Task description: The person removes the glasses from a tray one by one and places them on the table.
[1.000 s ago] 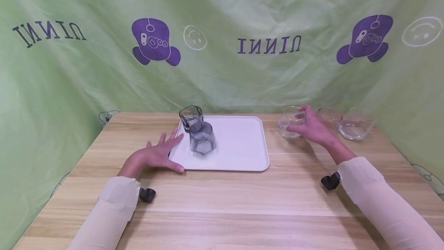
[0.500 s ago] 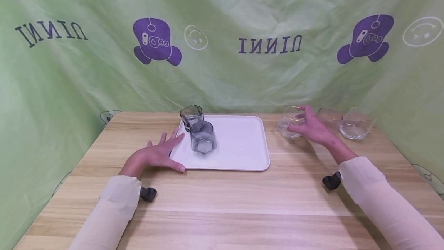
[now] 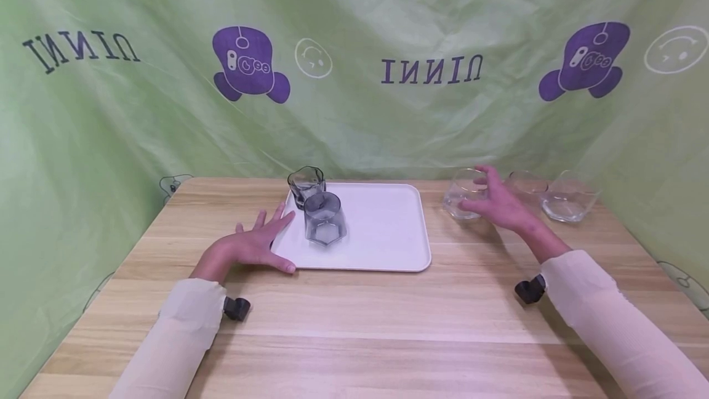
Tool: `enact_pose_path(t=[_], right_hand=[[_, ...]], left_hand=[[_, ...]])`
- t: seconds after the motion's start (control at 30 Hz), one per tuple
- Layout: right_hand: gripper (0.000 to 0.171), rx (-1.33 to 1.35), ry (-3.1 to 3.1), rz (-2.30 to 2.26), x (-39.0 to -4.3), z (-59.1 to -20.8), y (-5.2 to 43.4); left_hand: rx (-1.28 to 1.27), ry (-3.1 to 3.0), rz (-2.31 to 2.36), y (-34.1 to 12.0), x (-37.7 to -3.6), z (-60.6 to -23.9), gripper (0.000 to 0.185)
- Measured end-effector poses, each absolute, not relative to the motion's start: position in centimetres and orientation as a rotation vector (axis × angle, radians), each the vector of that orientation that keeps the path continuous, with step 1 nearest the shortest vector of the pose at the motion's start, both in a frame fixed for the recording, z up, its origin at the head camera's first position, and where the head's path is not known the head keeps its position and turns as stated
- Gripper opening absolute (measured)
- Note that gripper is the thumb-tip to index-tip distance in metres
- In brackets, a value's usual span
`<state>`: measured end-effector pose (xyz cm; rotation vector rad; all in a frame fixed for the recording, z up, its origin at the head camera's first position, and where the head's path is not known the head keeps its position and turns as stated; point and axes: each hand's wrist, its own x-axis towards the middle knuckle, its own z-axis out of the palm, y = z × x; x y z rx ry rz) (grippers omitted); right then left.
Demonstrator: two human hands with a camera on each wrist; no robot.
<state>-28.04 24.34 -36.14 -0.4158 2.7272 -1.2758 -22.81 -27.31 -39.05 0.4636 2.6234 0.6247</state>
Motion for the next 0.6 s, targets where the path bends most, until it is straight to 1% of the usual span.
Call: enact_pose_path(t=[0.27, 0.6], right_hand=[[0.104, -0.507, 2.841, -1.300, -28.0, -35.8, 23.4], [0.093, -0.566, 3.076, -1.303, -27.5, -34.7, 20.7]], left_hand=[[0.463, 2.619, 0.627, -27.2, -22.9, -39.1, 0.133], [0.463, 2.628, 0.623, -27.3, -22.7, -38.9, 0.133]])
